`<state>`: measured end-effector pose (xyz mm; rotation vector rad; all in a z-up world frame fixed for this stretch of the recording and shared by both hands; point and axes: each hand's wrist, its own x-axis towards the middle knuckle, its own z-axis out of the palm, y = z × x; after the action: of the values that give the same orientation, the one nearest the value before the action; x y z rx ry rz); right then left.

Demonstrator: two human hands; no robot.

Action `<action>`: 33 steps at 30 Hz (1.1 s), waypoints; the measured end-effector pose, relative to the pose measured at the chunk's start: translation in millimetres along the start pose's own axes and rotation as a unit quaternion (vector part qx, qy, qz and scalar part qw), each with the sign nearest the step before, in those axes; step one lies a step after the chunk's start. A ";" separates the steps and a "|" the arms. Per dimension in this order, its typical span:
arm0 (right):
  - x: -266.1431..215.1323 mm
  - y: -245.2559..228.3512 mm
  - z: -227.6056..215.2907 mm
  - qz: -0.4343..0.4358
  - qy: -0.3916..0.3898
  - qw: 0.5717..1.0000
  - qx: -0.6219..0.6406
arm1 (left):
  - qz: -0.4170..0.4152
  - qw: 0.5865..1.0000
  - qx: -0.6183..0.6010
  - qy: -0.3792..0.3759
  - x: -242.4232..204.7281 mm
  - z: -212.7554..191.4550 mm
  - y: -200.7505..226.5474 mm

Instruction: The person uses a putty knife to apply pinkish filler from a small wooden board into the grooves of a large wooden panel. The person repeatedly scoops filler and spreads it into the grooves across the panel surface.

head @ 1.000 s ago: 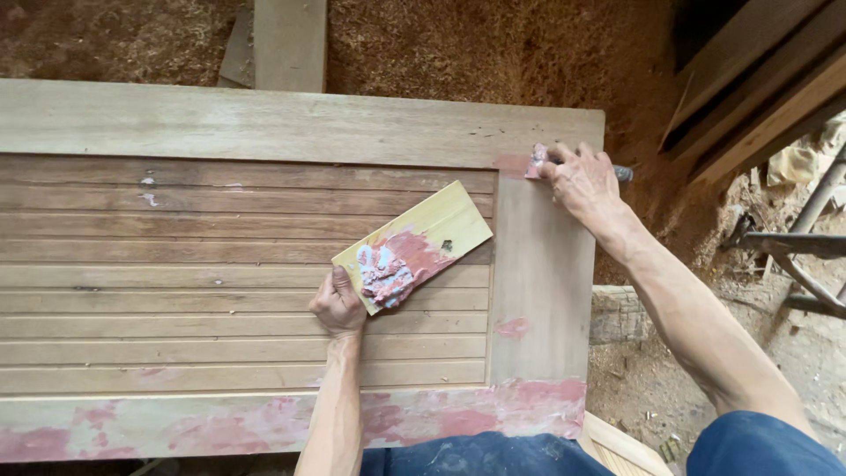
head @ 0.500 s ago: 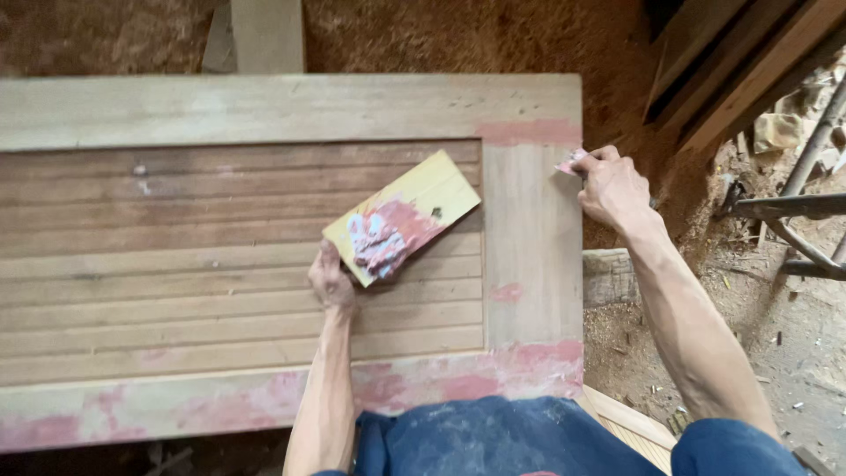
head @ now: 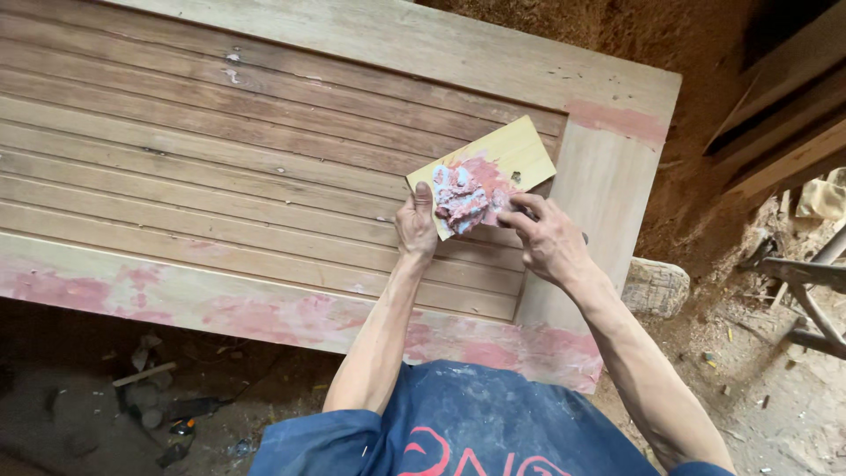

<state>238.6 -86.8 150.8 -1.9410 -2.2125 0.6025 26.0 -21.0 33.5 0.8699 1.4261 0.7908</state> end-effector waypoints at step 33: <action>136.0 174.2 8.6 0.317 0.099 0.940 0.078 | 0.065 0.968 -0.062 0.233 55.1 26.1 -6.5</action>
<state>374.0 59.5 55.0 -2.4875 -1.3509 0.5936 52.2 23.2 0.0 0.7114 1.7159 1.2293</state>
